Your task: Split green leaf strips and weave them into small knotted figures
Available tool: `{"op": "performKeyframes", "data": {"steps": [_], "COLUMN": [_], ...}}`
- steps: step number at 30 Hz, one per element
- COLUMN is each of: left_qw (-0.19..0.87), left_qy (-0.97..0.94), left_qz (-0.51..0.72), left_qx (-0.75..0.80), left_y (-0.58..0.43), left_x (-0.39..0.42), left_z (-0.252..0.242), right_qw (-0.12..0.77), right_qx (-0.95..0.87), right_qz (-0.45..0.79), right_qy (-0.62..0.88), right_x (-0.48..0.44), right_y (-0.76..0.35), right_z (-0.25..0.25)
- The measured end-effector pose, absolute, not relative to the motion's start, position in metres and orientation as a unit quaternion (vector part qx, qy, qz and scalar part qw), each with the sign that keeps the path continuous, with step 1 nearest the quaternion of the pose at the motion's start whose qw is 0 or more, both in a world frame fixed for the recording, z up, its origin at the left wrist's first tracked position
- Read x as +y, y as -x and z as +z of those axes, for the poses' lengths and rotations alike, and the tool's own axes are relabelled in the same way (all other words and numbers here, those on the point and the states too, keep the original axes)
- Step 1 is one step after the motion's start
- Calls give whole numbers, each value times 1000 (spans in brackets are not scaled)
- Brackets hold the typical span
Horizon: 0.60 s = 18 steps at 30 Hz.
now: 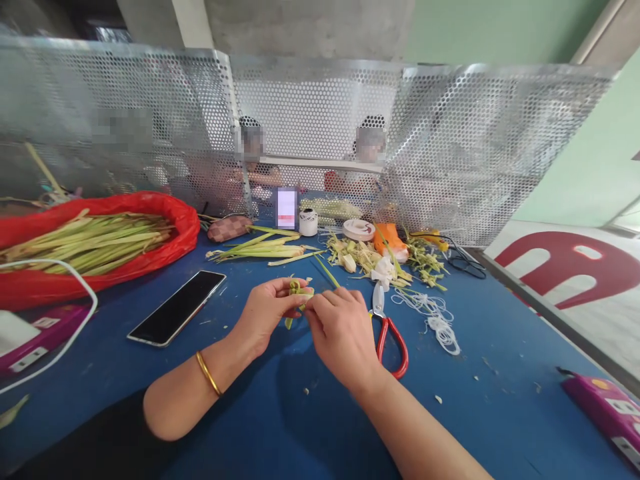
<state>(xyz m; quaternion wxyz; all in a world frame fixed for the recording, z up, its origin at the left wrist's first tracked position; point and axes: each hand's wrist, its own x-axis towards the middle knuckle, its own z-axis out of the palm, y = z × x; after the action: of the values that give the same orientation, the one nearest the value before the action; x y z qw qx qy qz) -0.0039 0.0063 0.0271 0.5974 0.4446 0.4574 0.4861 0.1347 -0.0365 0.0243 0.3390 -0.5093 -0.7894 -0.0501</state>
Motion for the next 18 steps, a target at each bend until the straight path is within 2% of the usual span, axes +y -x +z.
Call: {"op": "performKeyframes", "data": {"steps": [3, 11, 18], "left_qw": [616, 736, 738], "left_qy": [-480, -475, -487], "left_qz": [441, 331, 312], "left_qx": [441, 350, 348], "left_y": [4, 9, 8], "left_x": [4, 2, 1], "left_z": [28, 31, 31], "right_qw": [340, 398, 388], "right_qx": [-806, -776, -770], "right_qz": [-103, 25, 43], "right_qy": [474, 489, 505], "right_x": [-33, -22, -19], "right_y": [-143, -161, -162], "right_z": [34, 38, 34]}}
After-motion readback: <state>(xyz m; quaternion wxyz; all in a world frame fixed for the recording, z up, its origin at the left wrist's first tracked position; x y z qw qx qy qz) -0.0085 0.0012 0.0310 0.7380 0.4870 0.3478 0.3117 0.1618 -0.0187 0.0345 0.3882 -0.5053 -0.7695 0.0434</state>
